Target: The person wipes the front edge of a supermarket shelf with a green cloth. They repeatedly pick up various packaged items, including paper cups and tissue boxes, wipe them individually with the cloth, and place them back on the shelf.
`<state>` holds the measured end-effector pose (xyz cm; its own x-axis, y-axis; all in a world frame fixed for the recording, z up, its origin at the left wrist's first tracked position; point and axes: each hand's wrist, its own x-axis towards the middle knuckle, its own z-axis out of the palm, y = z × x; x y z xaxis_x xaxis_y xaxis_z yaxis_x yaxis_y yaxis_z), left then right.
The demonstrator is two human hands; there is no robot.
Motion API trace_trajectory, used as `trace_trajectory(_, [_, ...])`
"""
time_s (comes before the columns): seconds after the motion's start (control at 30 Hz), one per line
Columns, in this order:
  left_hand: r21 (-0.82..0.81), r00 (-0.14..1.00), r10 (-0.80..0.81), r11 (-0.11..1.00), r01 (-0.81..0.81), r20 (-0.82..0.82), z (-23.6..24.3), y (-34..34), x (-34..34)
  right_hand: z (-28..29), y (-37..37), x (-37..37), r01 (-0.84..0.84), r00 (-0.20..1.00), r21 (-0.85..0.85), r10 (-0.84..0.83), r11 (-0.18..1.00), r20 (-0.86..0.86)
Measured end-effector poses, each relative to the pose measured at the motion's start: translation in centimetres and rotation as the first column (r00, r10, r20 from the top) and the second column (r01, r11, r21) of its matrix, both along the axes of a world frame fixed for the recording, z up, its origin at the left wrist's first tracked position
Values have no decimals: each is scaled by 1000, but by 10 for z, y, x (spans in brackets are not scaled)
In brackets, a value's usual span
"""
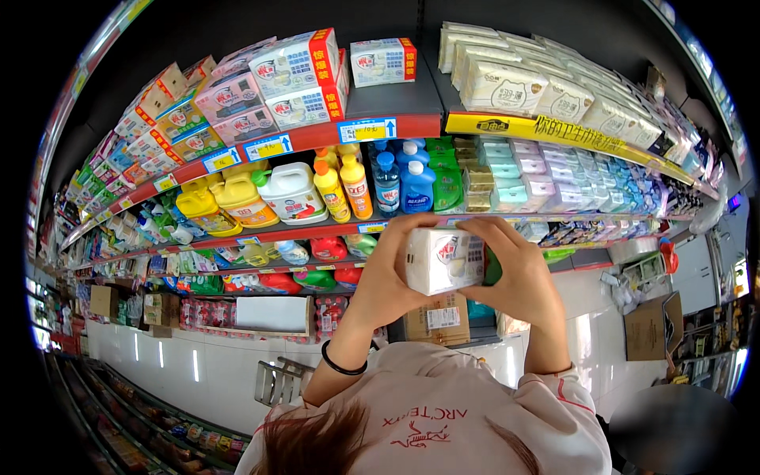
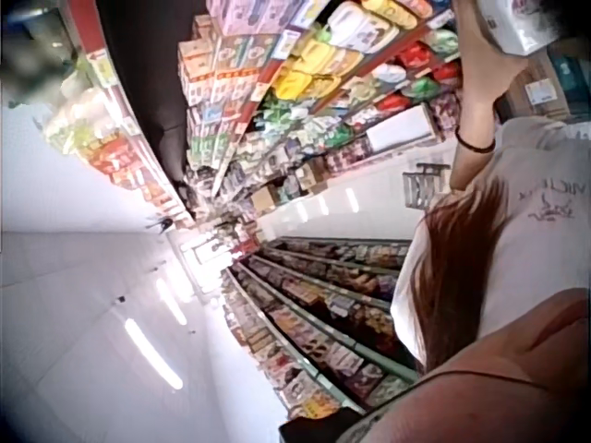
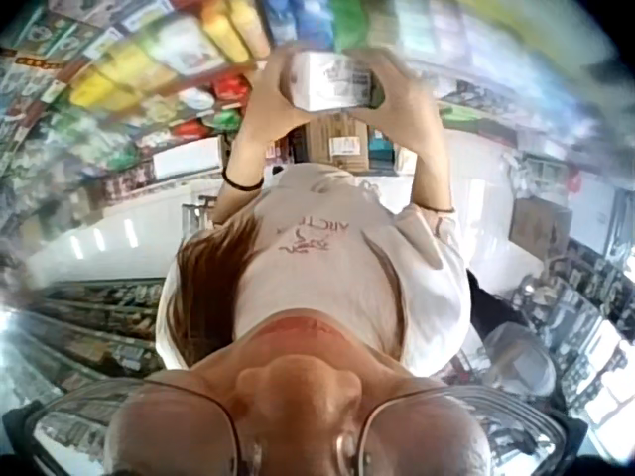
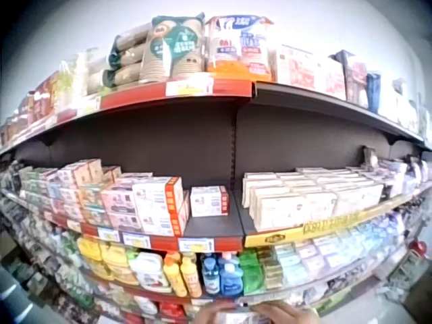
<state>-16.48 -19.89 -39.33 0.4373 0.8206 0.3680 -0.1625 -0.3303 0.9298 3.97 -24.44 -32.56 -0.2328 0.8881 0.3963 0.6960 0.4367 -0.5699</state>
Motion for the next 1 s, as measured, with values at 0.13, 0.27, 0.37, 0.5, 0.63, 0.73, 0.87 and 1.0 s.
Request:
trace_trajectory(0.13, [-69, 992, 59, 996, -52, 112, -17, 0, -3, -1, 4, 6, 110, 943, -1, -105, 994, -315])
trace_trajectory(0.27, [-18, 980, 183, 983, -182, 73, -8, -4, 6, -5, 4, 12, 324, 589, 205, -28, 924, -807])
trace_trajectory(0.37, [-59, 974, 211, 977, -207, 80, -10, -6, 15, -7, 12, -32, 194, 872, 418, 39, 887, -488])
trace_trajectory(0.5, [-84, 951, 308, 948, -308, -13, -13, -5, 7, -31, 28, -67, -16, 969, 403, 114, 915, -220])
trace_trajectory(0.63, [-90, 951, 309, 947, -308, -2, -21, -5, 1, -36, 32, -60, -7, 950, 370, 122, 929, -288])
trace_trajectory(0.73, [15, 949, 307, 951, -309, 77, -23, -4, -2, -47, 46, -40, 198, 944, 381, -70, 903, -323])
trace_trajectory(0.87, [-279, 918, 266, 942, -184, 294, -12, -11, 2, -92, 63, 7, 401, 790, 37, -325, 915, -520])
trace_trajectory(1.0, [-436, 836, 293, 897, -72, 465, -5, -12, 8, -103, 51, 6, 336, 279, -293, -392, 895, -877])
